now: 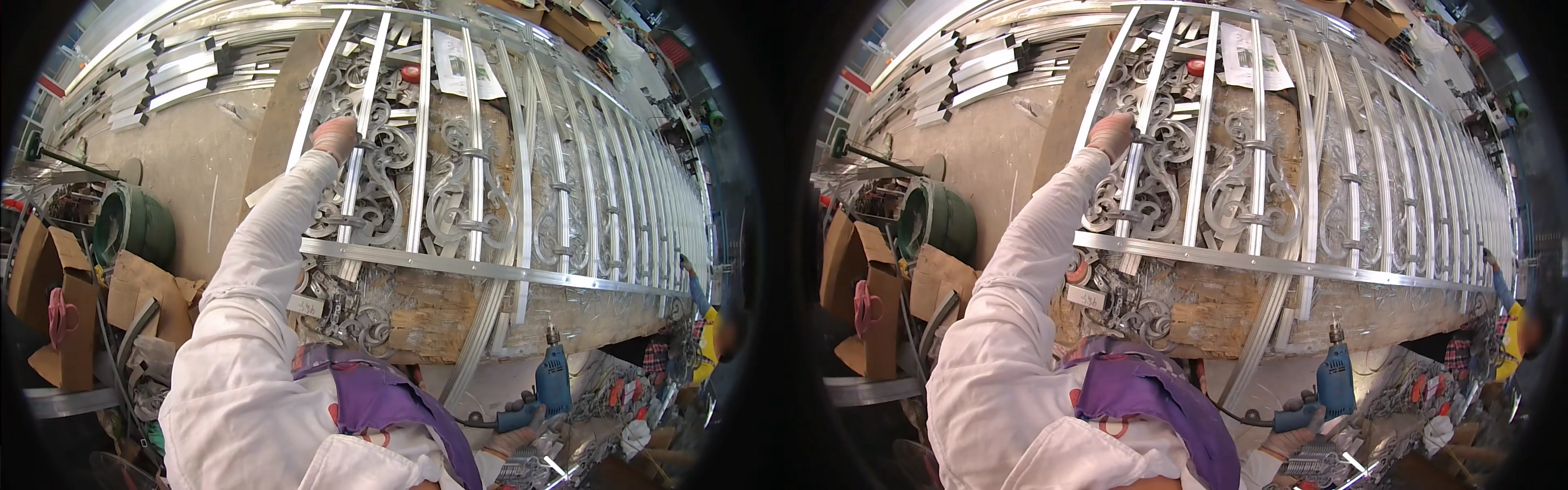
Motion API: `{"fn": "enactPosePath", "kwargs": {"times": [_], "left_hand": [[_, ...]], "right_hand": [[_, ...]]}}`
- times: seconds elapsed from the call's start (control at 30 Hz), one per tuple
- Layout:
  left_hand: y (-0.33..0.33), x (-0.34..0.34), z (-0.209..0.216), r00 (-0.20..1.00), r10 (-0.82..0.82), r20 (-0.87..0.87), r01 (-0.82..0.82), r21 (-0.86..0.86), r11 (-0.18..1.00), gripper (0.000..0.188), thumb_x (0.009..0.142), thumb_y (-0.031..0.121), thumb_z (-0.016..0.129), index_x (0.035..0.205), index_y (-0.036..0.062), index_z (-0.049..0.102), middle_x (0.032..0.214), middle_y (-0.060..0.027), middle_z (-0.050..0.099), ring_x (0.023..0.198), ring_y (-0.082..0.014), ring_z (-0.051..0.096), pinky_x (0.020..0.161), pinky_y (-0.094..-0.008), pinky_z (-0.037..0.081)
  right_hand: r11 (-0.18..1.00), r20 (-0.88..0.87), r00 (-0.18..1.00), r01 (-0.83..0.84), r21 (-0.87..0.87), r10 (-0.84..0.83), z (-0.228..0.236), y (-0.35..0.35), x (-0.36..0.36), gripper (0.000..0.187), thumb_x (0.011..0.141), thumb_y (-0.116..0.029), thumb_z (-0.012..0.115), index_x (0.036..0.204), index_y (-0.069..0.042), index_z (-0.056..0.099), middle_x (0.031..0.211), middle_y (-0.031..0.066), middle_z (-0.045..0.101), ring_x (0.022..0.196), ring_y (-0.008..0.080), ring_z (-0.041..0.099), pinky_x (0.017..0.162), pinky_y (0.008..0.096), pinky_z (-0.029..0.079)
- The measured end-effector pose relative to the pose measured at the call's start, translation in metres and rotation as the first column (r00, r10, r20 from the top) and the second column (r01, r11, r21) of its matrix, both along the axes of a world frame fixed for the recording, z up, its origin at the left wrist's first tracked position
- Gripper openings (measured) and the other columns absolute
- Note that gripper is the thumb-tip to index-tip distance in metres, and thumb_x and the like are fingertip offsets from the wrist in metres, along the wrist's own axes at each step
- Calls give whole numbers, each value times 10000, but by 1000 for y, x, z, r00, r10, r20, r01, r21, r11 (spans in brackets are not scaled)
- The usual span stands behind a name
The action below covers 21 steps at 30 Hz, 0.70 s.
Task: The person uses a corded drill to fasten decorative metal scroll pieces onto a large metal gate frame. They repeatedly pick up scrolls, position them on the frame, and drive screws to secure them in place.
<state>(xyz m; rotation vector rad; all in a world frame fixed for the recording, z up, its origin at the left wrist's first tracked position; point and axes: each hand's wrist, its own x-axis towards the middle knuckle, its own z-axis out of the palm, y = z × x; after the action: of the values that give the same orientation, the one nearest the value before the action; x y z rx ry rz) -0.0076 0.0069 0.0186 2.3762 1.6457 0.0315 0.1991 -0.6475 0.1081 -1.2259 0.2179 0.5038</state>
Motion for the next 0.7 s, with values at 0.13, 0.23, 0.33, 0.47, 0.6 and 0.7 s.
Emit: {"fn": "enactPosePath", "kwargs": {"times": [0.13, 0.23, 0.33, 0.47, 0.6, 0.7], "left_hand": [[-2, 13, 23, 982, -152, -112, 148, -36, 988, 193, 877, 64, 627, 1029, 14, 735, 1054, -227, 742, 1024, -406, 721, 839, -495, 578], [0, 10, 16, 979, -133, -154, 124, -70, 990, 219, 893, 67, 633, 1084, 29, 735, 1068, -224, 745, 1035, -397, 722, 855, -484, 572], [-2, 0, 17, 999, -26, -26, 23, -129, 991, 261, 922, 151, 667, 1164, 66, 721, 1124, -219, 736, 1063, -384, 711, 896, -456, 557], [-25, -44, 2, 778, 329, 535, -178, -313, 933, 418, 965, 323, 664, 1241, 10, 648, 1076, -160, 737, 979, -333, 701, 884, -433, 538], [-84, -81, -6, 498, 715, 490, 62, -843, 534, 369, 965, 103, 549, 1321, 46, 628, 953, -20, 660, 729, -85, 549, 615, -223, 489], [-139, -93, 3, 448, 701, 554, 208, -828, 521, 462, 959, 22, 569, 1421, 26, 578, 1096, -51, 695, 787, -128, 656, 627, -268, 546]], "right_hand": [[1000, 15, 1000, 4, -27, -4, 8, 19, -3, 532, 965, -312, 713, 1359, -29, 495, 1049, 129, 679, 675, 169, 685, 528, 250, 575], [989, -47, 990, -133, 66, 136, 3, 19, 5, 531, 965, -318, 708, 1353, -24, 497, 1040, 128, 676, 668, 155, 687, 508, 242, 574], [995, 28, 994, -102, -15, 102, 16, 41, -3, 541, 957, -328, 712, 1348, -23, 498, 1038, 121, 670, 665, 144, 681, 503, 230, 574], [982, 100, 982, -149, -112, 160, 26, 62, -10, 555, 947, -361, 697, 1350, -28, 510, 1040, 113, 664, 667, 131, 657, 506, 224, 551], [965, 114, 959, -252, -74, 259, 13, 70, -1, 549, 960, -379, 668, 1324, 4, 520, 1036, 128, 651, 662, 136, 637, 513, 252, 533], [955, 124, 947, -287, -78, 295, 11, 83, 4, 524, 956, -368, 665, 1284, 18, 537, 1021, 139, 647, 651, 154, 617, 531, 283, 518]]}}
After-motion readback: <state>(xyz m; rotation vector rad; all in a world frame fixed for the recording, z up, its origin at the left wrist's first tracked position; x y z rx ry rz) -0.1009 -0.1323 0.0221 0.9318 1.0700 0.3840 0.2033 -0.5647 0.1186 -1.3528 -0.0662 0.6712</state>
